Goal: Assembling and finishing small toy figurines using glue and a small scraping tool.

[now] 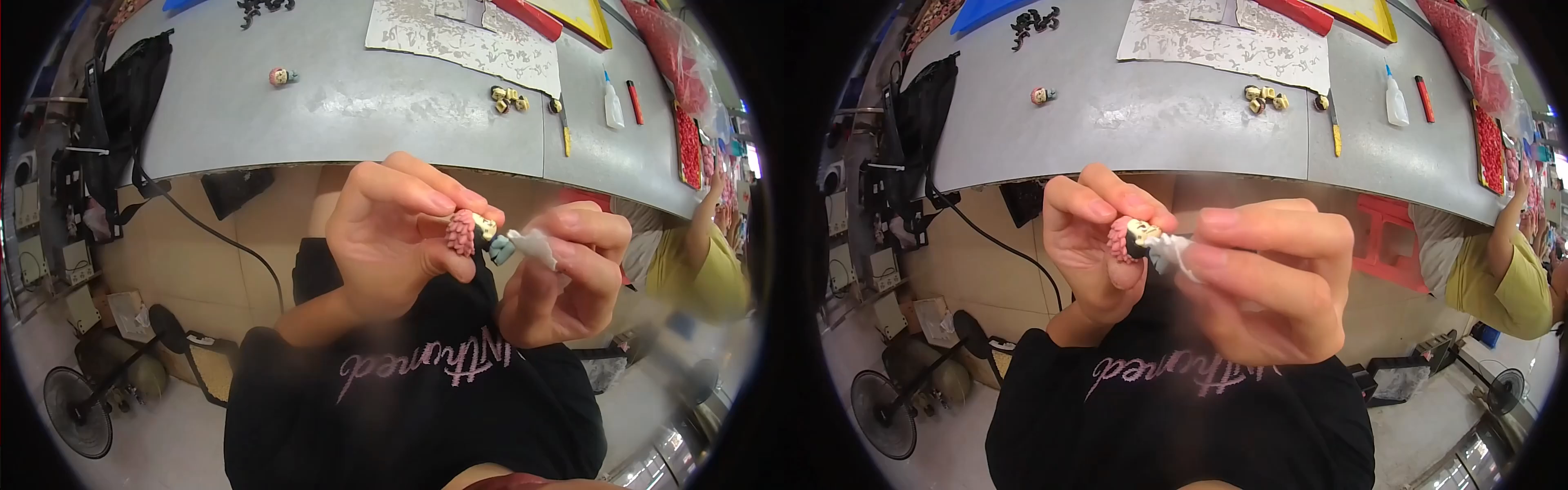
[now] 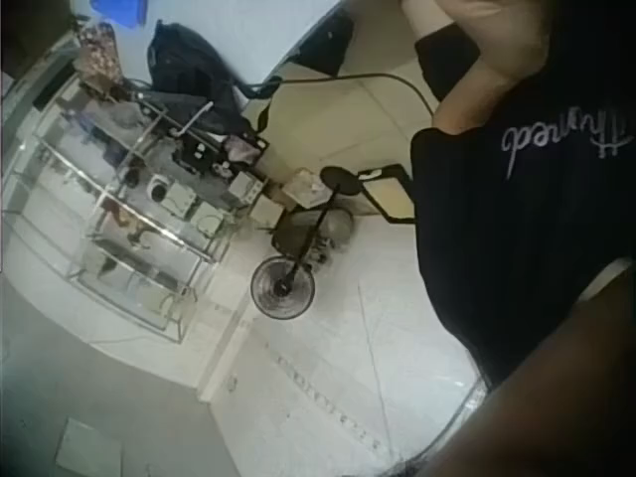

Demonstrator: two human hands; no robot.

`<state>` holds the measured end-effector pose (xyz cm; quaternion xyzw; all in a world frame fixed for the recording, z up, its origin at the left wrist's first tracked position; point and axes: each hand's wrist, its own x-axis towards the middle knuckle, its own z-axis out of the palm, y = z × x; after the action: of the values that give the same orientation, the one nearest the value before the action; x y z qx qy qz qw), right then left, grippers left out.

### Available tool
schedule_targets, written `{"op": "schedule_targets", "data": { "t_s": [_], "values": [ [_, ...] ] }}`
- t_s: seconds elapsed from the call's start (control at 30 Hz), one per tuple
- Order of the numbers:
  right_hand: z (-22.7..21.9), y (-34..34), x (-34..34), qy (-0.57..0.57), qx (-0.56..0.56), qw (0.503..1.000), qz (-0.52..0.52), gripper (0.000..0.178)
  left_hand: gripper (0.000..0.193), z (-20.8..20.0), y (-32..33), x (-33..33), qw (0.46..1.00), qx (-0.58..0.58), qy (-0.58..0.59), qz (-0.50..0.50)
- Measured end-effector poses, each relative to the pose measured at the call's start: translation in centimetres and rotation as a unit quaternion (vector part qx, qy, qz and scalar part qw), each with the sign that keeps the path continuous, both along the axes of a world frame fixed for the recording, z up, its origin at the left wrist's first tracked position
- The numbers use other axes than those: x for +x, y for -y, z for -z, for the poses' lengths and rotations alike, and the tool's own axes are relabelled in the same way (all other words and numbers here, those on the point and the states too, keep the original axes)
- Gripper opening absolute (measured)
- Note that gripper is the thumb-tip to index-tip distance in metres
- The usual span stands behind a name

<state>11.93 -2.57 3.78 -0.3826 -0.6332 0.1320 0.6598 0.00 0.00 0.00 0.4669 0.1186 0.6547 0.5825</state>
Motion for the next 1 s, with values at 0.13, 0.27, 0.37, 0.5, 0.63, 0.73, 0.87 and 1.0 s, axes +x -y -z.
{"op": "schedule_targets", "data": {
  "t_s": [0.13, 0.27, 0.37, 0.5, 0.63, 0.73, 0.87, 1.0],
  "values": [
    [-0.02, -0.11, -0.21, -0.016, -0.01, 1.0, -0.009, 0.031, 0.031, -0.03, 0.03, 0.2, 0.996, -0.014, 0.081, 0.035],
    [-0.01, -0.29, -0.17, -0.008, -0.003, 1.0, -0.013, 0.031, 0.031, -0.11, 0.08, 0.32, 0.994, -0.027, 0.099, 0.041],
    [-0.01, -0.43, 0.36, 0.074, -0.003, 0.997, -0.011, 0.013, 0.03, -0.13, 0.04, 0.37, 0.994, -0.026, 0.1, 0.039],
    [0.19, -0.43, 0.35, 0.077, -0.003, 0.997, -0.006, 0.012, 0.027, -0.15, 0.04, 0.49, 0.995, -0.017, 0.098, 0.033],
    [0.42, -0.16, 0.32, 0.032, -0.012, 0.999, -0.013, 0.018, 0.024, -0.09, 0.17, 0.54, 0.996, -0.029, 0.084, 0.017],
    [0.42, -0.11, 0.24, -0.007, -0.019, 1.0, -0.018, 0.025, 0.023, -0.14, 0.29, 0.51, 0.996, -0.035, 0.079, 0.015],
    [0.42, -0.12, 0.29, -0.004, -0.023, 1.0, -0.019, 0.024, 0.025, -0.18, 0.22, 0.4, 0.999, -0.032, 0.04, 0.012],
    [0.51, -0.07, 0.33, -0.005, -0.028, 0.999, -0.021, 0.024, 0.024, -0.1, 0.2, 0.34, 0.999, -0.031, 0.033, 0.011]
  ]
}}
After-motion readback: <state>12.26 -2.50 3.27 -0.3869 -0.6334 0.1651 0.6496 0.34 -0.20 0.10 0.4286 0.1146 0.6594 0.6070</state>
